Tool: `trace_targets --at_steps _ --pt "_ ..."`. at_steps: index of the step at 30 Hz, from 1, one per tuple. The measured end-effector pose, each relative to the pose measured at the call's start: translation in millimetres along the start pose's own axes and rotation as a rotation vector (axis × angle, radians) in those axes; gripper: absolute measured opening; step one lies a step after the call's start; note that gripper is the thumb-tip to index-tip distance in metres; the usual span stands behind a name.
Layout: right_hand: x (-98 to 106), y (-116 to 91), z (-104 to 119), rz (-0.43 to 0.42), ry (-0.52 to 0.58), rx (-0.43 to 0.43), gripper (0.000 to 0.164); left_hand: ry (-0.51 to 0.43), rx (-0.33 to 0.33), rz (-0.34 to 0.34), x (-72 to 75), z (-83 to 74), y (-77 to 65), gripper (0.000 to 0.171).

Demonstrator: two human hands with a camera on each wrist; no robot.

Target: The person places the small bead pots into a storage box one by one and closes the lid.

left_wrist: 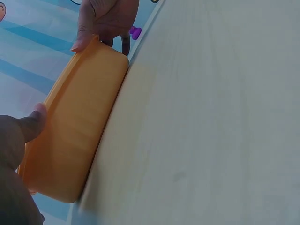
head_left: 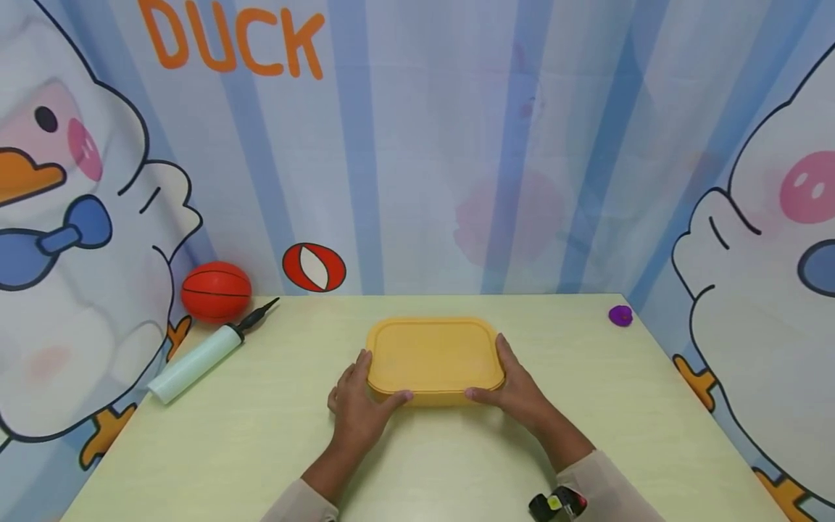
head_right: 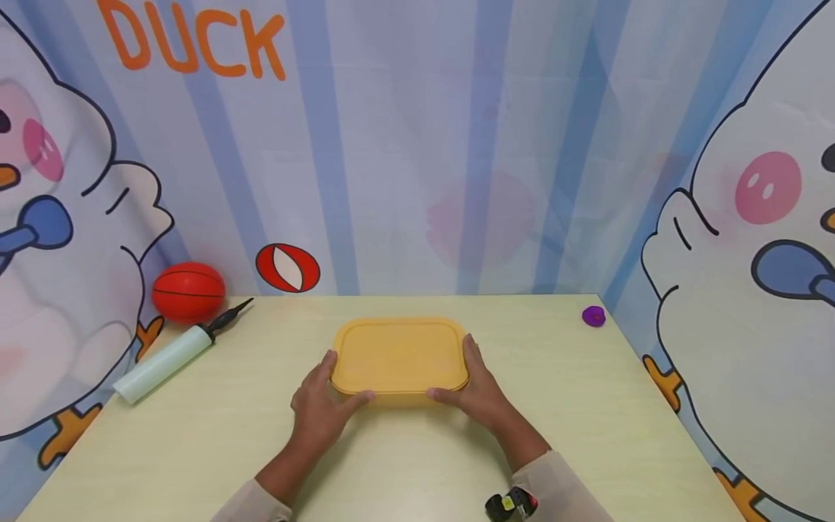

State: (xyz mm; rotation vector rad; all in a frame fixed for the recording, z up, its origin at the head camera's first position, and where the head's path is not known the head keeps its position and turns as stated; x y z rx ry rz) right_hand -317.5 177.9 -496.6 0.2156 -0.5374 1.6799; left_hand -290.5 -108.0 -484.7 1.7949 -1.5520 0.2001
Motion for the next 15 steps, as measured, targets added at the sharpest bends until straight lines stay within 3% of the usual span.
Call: trace_targets --at_steps 10,15 --pt "-2.7 2.7 -4.2 0.004 0.035 -0.013 0.135 0.020 0.000 -0.015 0.4 3.7 -1.2 0.105" --pt "-3.7 0.9 -5.7 0.031 0.097 -0.003 0.139 0.058 -0.001 0.011 1.2 6.8 -1.6 0.107"
Point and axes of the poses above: each hand's wrist, its own y-axis towards the middle knuckle, its own x-axis out of the back of the hand, z = x × y, the point moved 9 cm from there along y, towards the middle knuckle, and after that the axes turned 13 degrees about -x, right-handed, at the moved point
